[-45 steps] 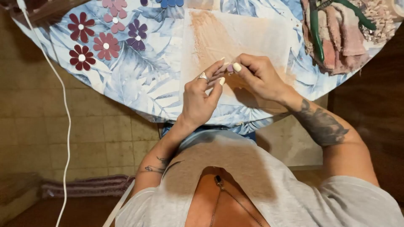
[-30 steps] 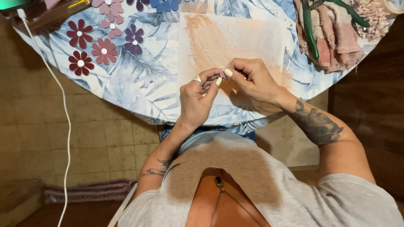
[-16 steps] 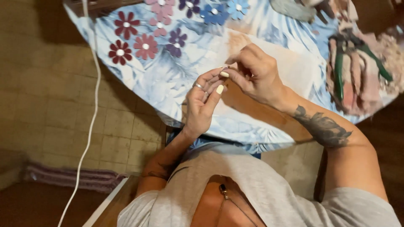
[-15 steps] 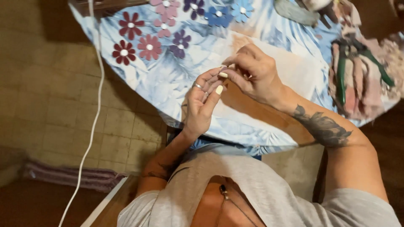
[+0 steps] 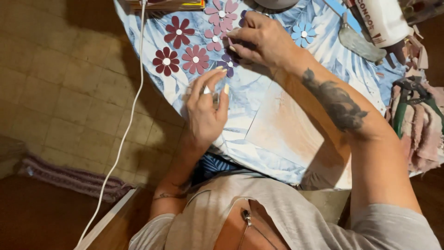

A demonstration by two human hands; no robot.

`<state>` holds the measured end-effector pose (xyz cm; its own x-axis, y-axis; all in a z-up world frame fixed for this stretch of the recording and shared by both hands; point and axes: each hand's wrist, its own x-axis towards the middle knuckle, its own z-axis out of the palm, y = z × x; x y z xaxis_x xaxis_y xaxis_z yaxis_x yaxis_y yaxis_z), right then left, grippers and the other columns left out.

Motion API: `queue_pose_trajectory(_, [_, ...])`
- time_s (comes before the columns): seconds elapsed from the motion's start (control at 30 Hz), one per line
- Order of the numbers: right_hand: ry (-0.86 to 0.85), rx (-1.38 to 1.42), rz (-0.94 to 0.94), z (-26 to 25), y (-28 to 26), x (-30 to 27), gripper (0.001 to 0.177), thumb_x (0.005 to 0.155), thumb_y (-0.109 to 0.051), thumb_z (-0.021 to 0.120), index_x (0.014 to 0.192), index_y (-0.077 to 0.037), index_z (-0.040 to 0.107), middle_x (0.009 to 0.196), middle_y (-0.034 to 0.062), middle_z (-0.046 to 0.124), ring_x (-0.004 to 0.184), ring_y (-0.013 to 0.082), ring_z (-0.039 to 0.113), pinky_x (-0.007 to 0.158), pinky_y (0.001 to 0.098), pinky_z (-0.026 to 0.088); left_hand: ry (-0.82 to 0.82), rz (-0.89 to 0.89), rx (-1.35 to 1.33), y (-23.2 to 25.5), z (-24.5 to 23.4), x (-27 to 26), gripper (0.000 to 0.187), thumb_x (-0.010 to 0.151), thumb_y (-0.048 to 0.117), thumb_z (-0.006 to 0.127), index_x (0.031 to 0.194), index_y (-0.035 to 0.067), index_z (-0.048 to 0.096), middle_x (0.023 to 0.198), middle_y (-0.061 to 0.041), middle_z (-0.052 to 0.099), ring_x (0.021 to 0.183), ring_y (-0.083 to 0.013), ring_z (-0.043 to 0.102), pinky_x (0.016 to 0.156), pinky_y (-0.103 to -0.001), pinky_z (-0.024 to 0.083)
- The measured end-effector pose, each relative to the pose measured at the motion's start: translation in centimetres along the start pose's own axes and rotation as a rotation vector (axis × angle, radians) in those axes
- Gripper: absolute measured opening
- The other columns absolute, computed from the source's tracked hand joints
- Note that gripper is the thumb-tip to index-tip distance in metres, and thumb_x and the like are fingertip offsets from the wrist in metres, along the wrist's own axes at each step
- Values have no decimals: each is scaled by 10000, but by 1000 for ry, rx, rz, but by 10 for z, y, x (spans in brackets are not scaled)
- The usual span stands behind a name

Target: Sanding the edges of small flower-shaped mosaic pieces against a flat sanding board.

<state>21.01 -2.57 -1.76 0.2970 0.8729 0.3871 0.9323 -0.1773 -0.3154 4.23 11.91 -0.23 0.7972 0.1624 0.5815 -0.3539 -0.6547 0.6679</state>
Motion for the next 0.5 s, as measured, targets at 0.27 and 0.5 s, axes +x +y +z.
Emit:
queue_pose_trajectory(0.27, [-42,10,-14,17,18,3,265,901,-159,591,1133,-31,598,776,83,385,644,216,435,492,315,393,-82,-56,350,-46,-2,36,153,803,109,597,934,42,638,857,-80,510,752,-254,497,624,-365,422])
queue_pose_trajectory(0.5, [-39,-44,-43,15,17,5,262,893,-148,600,1125,-27,606,740,86,384,621,225,427,470,316,372,-196,-164,469,-59,7,56,202,738,176,676,911,76,651,824,-53,465,603,-246,553,412,-395,431])
